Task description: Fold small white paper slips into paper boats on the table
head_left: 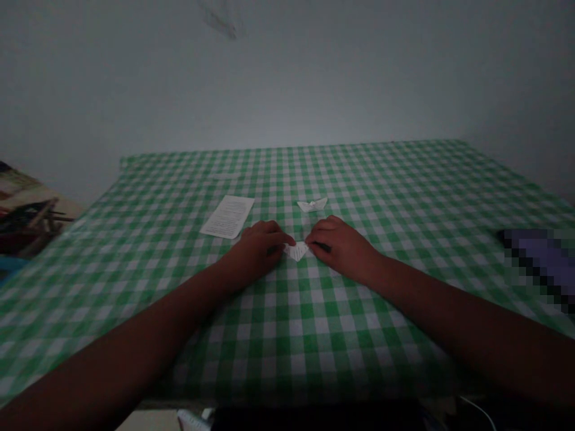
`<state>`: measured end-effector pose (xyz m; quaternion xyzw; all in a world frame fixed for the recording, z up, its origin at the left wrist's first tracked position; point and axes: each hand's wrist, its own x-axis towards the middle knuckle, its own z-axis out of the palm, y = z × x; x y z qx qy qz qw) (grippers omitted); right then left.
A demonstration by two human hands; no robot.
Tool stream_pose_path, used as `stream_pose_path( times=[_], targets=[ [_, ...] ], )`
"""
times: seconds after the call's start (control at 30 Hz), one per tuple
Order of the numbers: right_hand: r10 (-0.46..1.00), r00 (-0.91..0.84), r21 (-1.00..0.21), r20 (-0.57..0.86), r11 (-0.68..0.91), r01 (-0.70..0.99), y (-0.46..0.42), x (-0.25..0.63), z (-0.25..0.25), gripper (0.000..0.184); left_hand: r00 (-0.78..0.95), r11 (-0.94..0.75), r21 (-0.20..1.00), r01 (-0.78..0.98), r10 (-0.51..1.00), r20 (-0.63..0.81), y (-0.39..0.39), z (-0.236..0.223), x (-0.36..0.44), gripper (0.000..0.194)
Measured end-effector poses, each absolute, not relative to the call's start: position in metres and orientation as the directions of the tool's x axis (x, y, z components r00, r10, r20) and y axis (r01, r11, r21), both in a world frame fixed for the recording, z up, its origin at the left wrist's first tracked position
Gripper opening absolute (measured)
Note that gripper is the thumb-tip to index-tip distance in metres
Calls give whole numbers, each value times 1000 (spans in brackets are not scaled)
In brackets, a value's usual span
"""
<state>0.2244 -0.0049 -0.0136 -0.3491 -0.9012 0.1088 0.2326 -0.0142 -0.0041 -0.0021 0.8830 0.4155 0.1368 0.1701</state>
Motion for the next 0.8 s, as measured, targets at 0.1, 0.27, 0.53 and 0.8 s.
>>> stream_pose_path(
  times=[0.1,0.27,0.53,0.8],
  targets=[
    [670,-677,-305,304,742,597,-5,226,-11,17,621,-607,404,684,775,112,-4,-1,-15,34],
    [637,-727,-227,258,771,595,-7,232,-4,20,691,-681,385,623,710,138,-3,3,-20,27],
    [558,-813,-48,167,828,558,-14,232,5,26,806,-795,235,559,588,68,-5,14,-26,27],
    [591,-801,8,92,804,594,-25,235,9,30,745,-719,208,663,660,-92,-15,32,-30,27]
  ],
)
